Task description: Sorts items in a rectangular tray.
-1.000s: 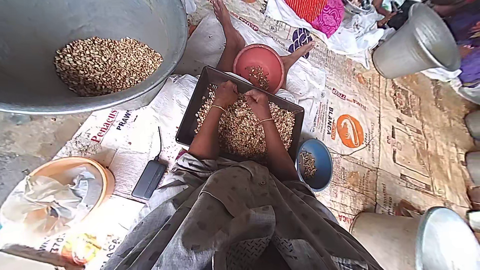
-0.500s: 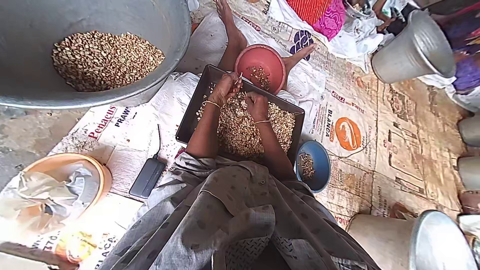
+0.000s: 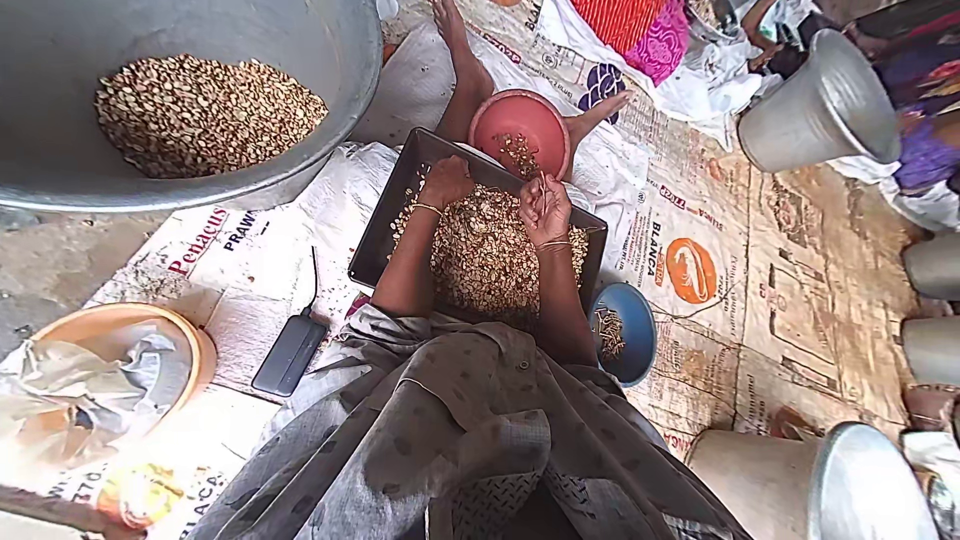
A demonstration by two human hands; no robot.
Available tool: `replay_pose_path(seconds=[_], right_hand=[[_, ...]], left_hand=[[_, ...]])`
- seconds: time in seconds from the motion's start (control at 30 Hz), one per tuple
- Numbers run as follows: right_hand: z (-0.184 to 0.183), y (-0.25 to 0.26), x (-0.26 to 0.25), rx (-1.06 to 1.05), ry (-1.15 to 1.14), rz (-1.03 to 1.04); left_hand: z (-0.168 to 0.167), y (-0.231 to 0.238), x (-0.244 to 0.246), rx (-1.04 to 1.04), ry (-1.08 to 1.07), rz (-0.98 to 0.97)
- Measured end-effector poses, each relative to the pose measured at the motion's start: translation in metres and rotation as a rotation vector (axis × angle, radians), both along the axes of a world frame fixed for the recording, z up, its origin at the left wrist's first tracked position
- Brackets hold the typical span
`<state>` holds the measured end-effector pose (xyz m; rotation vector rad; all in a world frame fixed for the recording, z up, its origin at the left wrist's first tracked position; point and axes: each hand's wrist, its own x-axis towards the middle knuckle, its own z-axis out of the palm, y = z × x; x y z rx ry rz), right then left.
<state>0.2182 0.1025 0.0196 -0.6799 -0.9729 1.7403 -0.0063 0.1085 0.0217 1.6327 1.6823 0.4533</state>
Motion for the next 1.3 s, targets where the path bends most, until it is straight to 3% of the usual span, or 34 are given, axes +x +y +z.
replay_pose_path(seconds=[0.1, 0.17, 0.23, 0.33, 0.4, 0.47, 0.53, 0.6, 0.7, 0.77, 0.87, 1.0, 1.07, 1.13, 1.2, 1.3], right_hand=[[0.002, -0.003, -0.014, 0.056, -0.475, -0.140], [-0.008, -0.002, -0.024, 0.263, -0.829, -0.177], [-0.007, -0.003, -0.036, 0.425, -1.335, -0.141], [0.000, -0.016, -0.063, 0.381, -1.759, -0.056], [-0.001, -0.016, -0.068, 0.373, -1.784, -0.084], [-0.003, -0.010, -0.060, 0.352, -1.604, -0.122], [-0.007, -0.004, -0.044, 0.349, -1.305, -0.168], [-0.005, -0.005, -0.030, 0.263, -0.846, -0.189], [0.006, -0.006, -0.006, 0.077, -0.076, 0.040], [0.005, -0.004, 0.002, 0.083, 0.104, 0.129], [0.005, -0.008, -0.007, 0.136, -0.200, 0.067], [0.012, -0.024, -0.036, 0.188, -0.719, 0.100], [0.008, -0.031, -0.043, 0.402, -1.180, 0.207], [0.015, -0.045, -0.056, 0.466, -1.583, 0.325], [0.019, -0.066, -0.068, 0.501, -1.740, 0.336], [0.037, -0.109, -0.070, 0.589, -1.772, 0.240]], left_hand=[[-0.002, 0.001, 0.001, -0.005, 0.041, -0.018], [-0.003, 0.002, 0.002, -0.012, 0.074, -0.035], [0.000, -0.001, 0.003, -0.013, 0.099, -0.040], [0.002, -0.003, 0.006, 0.012, 0.129, -0.042], [0.000, -0.003, 0.006, 0.022, 0.128, -0.042], [-0.002, -0.001, 0.005, 0.024, 0.111, -0.039], [-0.007, 0.002, 0.003, 0.039, 0.066, -0.048], [-0.011, 0.004, 0.001, 0.065, -0.039, -0.052], [-0.008, 0.001, 0.000, 0.093, -0.476, 0.021], [-0.002, -0.002, 0.002, 0.045, -0.903, 0.120], [0.007, -0.005, -0.003, -0.050, -1.278, 0.202], [0.003, 0.000, -0.006, -0.082, -1.296, 0.385], [0.001, 0.000, -0.007, -0.079, -1.293, 0.456], [0.001, 0.000, -0.007, -0.071, -1.297, 0.494], [0.001, 0.000, -0.008, -0.063, -1.297, 0.504], [0.001, -0.001, -0.007, -0.063, -1.303, 0.512]])
